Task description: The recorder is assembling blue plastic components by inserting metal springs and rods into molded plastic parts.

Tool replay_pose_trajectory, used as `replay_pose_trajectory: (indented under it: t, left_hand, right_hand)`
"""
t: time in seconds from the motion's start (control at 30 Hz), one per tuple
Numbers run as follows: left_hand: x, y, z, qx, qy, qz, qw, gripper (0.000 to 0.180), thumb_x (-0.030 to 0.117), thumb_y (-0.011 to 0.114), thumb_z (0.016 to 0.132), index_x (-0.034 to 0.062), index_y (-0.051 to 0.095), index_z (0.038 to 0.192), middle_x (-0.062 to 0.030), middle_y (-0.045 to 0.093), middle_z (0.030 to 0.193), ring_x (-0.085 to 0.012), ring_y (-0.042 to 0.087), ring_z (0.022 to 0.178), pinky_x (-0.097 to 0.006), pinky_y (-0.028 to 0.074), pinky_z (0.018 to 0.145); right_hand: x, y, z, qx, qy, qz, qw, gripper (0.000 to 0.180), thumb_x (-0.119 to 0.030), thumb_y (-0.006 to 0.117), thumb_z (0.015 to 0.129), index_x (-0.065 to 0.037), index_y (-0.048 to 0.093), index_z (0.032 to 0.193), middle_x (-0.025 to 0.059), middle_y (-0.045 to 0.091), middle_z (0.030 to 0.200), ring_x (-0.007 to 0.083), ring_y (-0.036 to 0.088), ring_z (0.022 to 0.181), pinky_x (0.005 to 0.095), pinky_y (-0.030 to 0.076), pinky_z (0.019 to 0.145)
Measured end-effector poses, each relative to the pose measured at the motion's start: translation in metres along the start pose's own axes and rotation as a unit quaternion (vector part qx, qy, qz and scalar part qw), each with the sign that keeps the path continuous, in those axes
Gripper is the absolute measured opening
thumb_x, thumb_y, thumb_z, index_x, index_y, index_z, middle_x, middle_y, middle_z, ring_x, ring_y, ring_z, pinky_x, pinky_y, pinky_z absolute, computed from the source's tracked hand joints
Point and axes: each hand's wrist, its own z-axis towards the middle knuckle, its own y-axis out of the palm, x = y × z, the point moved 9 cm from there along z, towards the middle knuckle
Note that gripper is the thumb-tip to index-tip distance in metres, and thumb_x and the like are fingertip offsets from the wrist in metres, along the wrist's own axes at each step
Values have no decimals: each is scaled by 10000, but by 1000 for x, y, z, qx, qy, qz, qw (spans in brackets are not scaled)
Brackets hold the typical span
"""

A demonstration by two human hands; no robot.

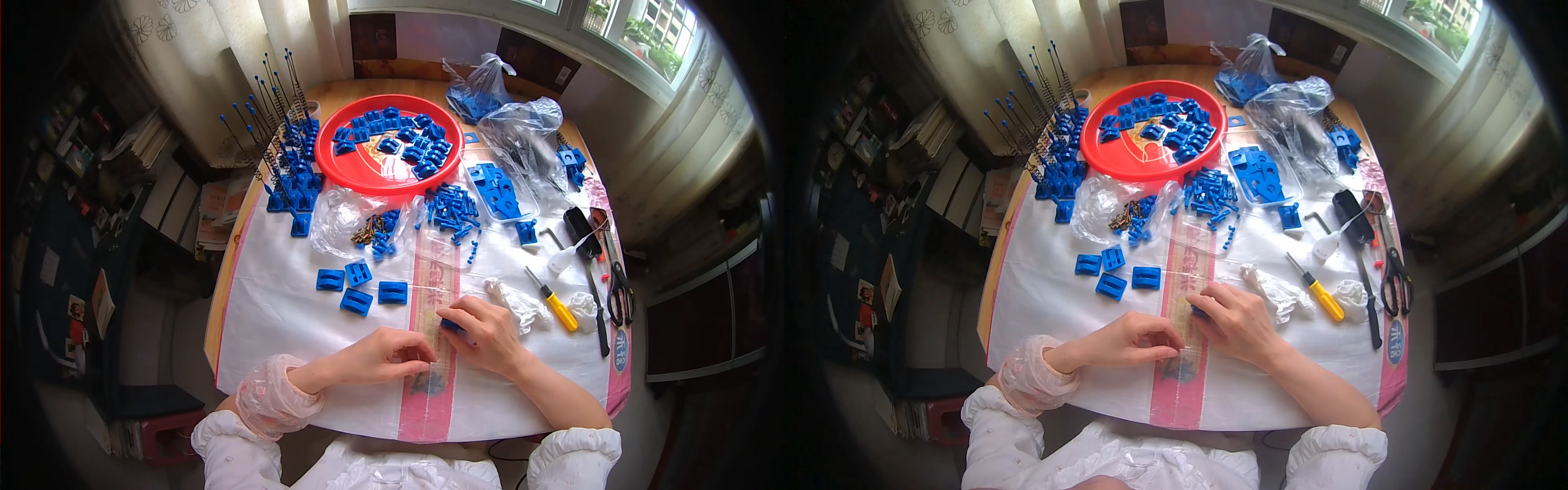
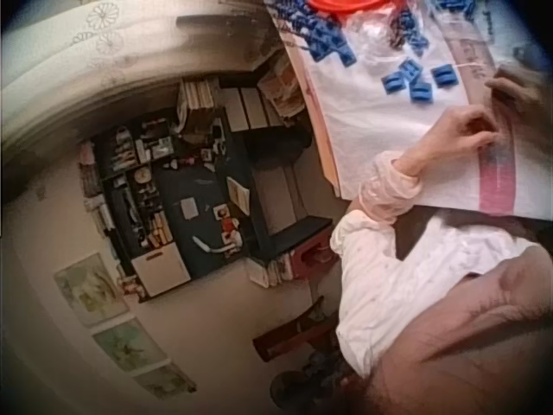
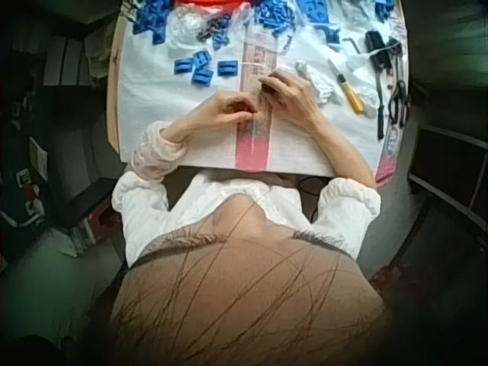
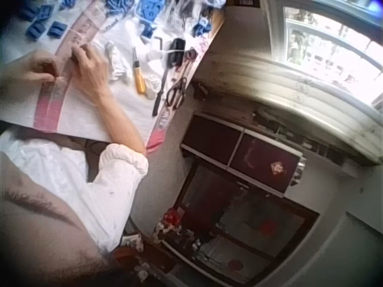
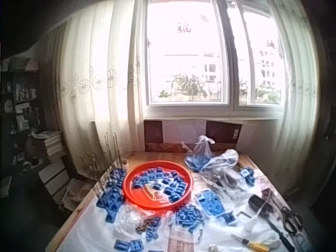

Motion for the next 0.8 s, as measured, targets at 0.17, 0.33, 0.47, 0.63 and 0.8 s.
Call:
replay_pose_trajectory:
  t: [0.17,0.33,0.47,0.63,0.8]
  left_hand:
    - [-1,0,0,-8,-2,-1,1000,162,57,651,906,-26,638,1043,-78,692,939,-110,661,814,-251,549,719]
    - [-2,0,0,-10,-12,-35,999,162,64,653,904,-27,634,1037,-77,690,922,-111,665,799,-249,545,702]
    - [-3,0,0,-16,-18,-34,999,162,71,654,907,-21,635,1039,-68,686,918,-103,656,806,-248,538,696]
    - [-3,0,-1,-21,-20,-28,999,162,76,653,911,-17,636,1042,-60,681,911,-96,644,801,-247,535,702]
    - [-4,1,-1,-17,-17,-40,999,159,69,651,911,-18,637,1043,-65,679,917,-95,641,800,-242,534,706]
  right_hand:
    - [3,7,-6,-20,-22,3,1000,273,-56,727,749,-61,644,1009,72,615,883,241,643,732,344,520,629]
    - [2,-2,-6,6,-12,49,999,262,-47,725,772,-43,637,1019,79,593,831,244,621,664,341,498,576]
    - [4,-5,-6,3,-2,62,998,241,-47,716,798,-38,631,1023,84,584,799,250,612,635,349,482,552]
    - [3,-2,-5,-9,-14,63,998,240,-45,714,799,-41,628,1023,86,588,796,255,613,631,355,475,544]
    - [4,-1,-6,-10,-13,64,998,267,-46,721,779,-48,628,1029,85,595,811,261,620,642,360,479,555]
